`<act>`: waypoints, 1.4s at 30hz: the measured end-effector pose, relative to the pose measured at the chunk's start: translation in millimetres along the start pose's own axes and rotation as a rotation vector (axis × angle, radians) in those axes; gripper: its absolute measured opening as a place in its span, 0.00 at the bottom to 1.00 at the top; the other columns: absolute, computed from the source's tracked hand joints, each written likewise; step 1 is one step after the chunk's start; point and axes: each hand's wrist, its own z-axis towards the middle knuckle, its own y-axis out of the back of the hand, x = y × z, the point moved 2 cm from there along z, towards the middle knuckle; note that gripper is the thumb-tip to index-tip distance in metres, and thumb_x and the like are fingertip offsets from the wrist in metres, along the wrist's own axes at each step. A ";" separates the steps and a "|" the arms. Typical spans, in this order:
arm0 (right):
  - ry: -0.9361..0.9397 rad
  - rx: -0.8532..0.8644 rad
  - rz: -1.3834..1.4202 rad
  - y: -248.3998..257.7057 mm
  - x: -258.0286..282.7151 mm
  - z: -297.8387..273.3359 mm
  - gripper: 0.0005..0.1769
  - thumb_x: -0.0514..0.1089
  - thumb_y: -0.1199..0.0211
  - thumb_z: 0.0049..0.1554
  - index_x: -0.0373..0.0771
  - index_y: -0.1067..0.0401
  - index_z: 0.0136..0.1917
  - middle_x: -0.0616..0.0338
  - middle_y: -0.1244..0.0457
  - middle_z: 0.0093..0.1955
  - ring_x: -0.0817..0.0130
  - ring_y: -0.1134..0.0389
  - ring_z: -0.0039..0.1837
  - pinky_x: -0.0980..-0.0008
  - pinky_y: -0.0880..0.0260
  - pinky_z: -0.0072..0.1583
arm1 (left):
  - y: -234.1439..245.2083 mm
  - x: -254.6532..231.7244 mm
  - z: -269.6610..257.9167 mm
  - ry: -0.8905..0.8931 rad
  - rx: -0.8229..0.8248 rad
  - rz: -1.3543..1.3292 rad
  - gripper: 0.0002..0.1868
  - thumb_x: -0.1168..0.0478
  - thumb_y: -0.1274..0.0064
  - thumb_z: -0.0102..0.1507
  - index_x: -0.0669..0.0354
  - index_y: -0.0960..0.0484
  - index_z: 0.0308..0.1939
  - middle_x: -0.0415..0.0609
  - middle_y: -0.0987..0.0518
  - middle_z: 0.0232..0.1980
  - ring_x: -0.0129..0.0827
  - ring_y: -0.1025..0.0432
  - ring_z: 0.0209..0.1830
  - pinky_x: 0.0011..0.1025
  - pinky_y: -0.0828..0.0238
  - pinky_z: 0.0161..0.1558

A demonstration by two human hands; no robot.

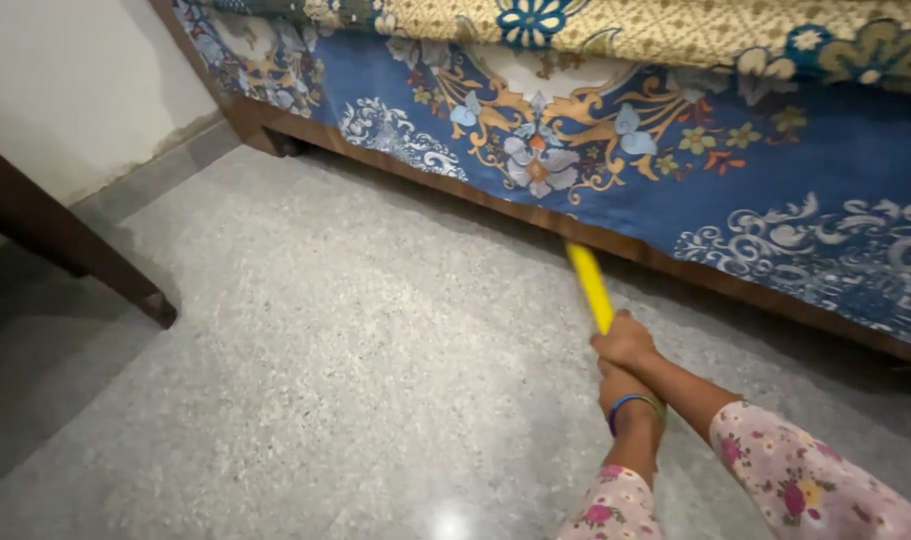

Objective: The person sweeps the floor under a bed with a broom, then continues sweeping along the side while lifting the bedspread.

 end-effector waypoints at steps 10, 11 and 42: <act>-0.470 0.663 0.916 -55.4 79.8 -69.1 0.25 0.55 0.42 0.56 0.33 0.27 0.56 0.47 0.29 0.48 0.53 0.26 0.47 0.51 0.24 0.51 | 176.0 4.1 -24.7 0.001 0.054 0.287 0.22 0.48 0.41 0.60 0.54 0.17 0.54 0.56 0.18 0.56 0.48 0.22 0.58 0.42 0.23 0.56; -0.477 0.668 0.903 -69.7 84.2 -64.3 0.23 0.52 0.43 0.57 0.31 0.28 0.56 0.46 0.29 0.46 0.51 0.26 0.46 0.49 0.24 0.50 | 190.0 2.0 -36.5 0.055 0.017 0.182 0.21 0.47 0.44 0.62 0.54 0.17 0.54 0.56 0.17 0.56 0.48 0.21 0.57 0.41 0.22 0.55; -0.022 0.278 -0.018 -110.6 144.6 27.3 0.27 0.55 0.37 0.47 0.32 0.19 0.51 0.39 0.29 0.53 0.48 0.27 0.60 0.57 0.27 0.62 | 231.7 12.7 56.8 0.034 0.069 0.172 0.24 0.49 0.41 0.58 0.52 0.18 0.56 0.56 0.18 0.57 0.48 0.22 0.58 0.40 0.23 0.55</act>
